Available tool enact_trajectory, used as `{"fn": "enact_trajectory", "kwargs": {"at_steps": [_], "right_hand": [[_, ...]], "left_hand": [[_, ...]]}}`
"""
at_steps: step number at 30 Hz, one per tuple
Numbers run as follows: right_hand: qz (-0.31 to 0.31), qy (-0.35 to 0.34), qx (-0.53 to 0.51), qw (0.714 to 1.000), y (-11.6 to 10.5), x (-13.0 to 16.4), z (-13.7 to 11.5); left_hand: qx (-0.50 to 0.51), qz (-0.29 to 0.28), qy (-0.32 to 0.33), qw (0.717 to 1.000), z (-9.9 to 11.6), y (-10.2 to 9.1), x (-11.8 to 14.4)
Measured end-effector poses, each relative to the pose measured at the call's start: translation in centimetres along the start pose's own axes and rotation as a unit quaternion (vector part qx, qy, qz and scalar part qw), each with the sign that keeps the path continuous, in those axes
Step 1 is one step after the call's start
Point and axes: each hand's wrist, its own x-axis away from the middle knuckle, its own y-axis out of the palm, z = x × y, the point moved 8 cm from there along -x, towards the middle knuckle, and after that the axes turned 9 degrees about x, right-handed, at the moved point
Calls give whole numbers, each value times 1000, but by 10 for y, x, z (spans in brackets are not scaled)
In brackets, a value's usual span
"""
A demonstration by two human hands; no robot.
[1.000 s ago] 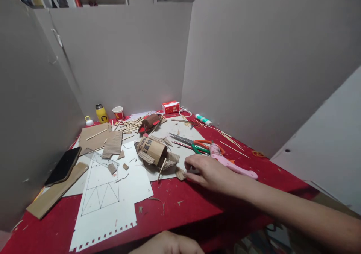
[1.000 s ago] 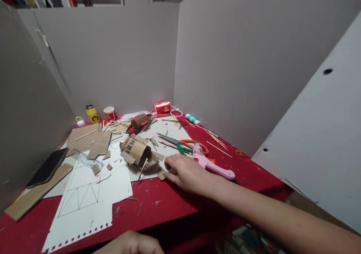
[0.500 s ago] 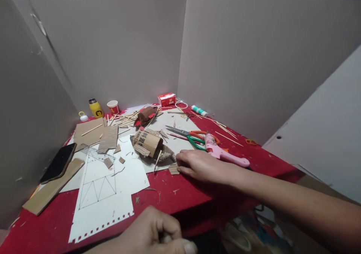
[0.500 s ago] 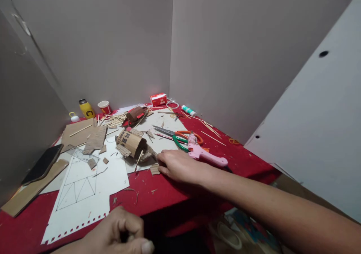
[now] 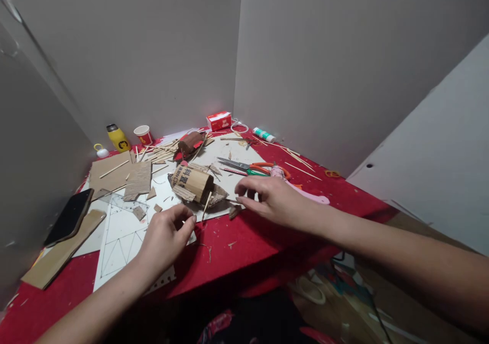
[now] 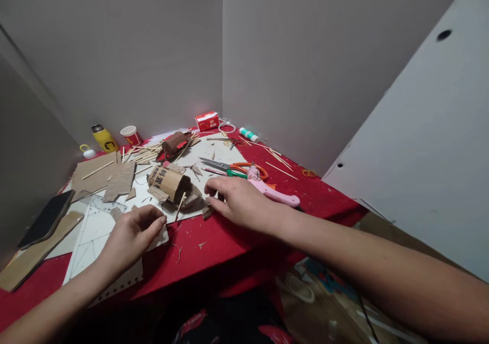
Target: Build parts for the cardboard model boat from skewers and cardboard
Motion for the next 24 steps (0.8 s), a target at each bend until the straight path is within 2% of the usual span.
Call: {"fn": "enact_trajectory", "kwargs": {"at_steps": [3,6,11,16,24], "right_hand": [[26,-55,3,998,0,-14,-7],[-9,-101,15,995,11,-27,-11],[-71,-93,38,992,24,-37,-7],[-98,-118,27,988,33,-40,-8],[-105,-146,14,984,45,-40,-12]], "left_hand": [[-101,11,53,993,4,7,-6],[-165,21,94,982,9,20,-6],[-245,19,109,963,8,36,-6],[-247,15,111,963,9,42,-10],[-217,50,153,963,10,42,-13]]}}
